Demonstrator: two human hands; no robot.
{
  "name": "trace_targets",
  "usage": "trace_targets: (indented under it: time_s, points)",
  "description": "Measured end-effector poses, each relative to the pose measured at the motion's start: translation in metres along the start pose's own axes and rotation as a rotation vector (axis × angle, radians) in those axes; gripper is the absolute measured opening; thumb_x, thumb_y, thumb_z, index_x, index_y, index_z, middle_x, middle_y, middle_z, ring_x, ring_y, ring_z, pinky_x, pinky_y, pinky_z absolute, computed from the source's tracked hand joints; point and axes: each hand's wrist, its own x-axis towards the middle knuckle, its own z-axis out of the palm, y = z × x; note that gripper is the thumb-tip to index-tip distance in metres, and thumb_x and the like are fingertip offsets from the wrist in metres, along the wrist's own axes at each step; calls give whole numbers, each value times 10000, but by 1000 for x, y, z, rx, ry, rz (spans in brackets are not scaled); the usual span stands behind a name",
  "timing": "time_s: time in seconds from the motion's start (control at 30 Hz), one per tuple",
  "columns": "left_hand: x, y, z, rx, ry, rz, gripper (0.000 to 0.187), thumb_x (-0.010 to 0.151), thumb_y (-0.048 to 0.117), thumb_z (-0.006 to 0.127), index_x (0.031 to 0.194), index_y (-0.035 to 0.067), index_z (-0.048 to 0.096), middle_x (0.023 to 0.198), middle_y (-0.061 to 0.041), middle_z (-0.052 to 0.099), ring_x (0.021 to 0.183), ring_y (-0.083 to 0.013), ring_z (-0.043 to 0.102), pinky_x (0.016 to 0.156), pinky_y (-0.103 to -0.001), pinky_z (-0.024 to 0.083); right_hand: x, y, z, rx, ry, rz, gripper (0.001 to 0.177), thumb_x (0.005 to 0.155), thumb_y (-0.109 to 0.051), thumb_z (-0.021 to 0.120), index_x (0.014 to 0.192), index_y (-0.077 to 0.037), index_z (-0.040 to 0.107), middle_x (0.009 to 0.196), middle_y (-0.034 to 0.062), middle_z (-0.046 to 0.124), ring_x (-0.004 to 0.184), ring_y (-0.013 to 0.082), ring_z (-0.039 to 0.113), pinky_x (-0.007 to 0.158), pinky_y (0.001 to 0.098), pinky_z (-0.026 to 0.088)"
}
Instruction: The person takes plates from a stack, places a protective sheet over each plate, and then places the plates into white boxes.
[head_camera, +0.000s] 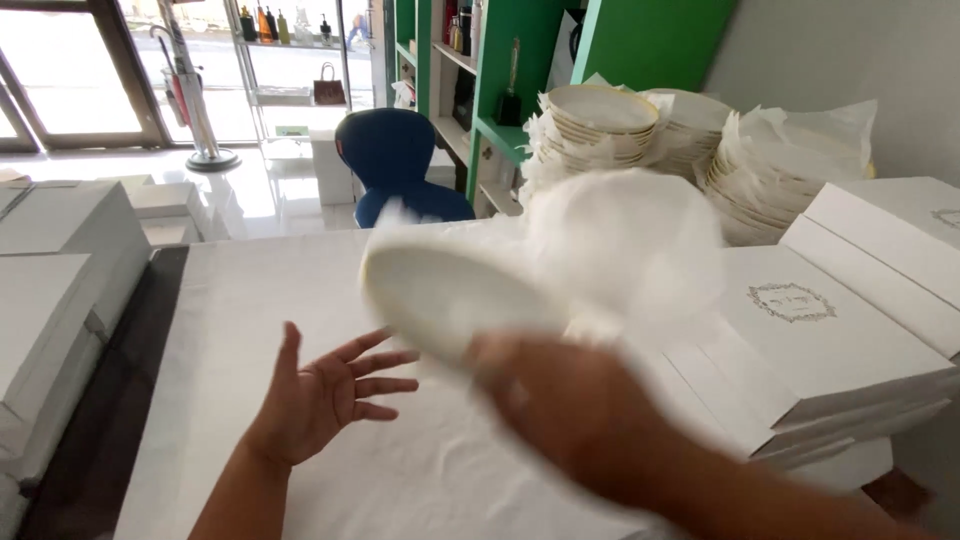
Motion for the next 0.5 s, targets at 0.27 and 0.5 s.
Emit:
trace_targets:
  time_s: [0.27, 0.5]
  points:
    - [-22, 42, 40, 430, 357, -404, 579, 935, 393, 531, 1340, 59, 777, 1078, -90, 673, 896, -217, 548, 739, -347, 459, -39, -41, 119, 76, 211, -607, 161, 1060, 34, 441, 984, 32, 583, 955, 182, 681, 919, 299, 727, 956, 395, 617]
    - [-21, 37, 22, 582, 405, -520, 335, 897, 109, 542, 1126, 11, 767, 964, -80, 707, 853, -213, 626, 749, -317, 465, -57, -45, 192, 43, 307, -581, 138, 1063, -22, 531, 966, -4, 628, 1045, 144, 754, 970, 295, 763, 937, 391, 636]
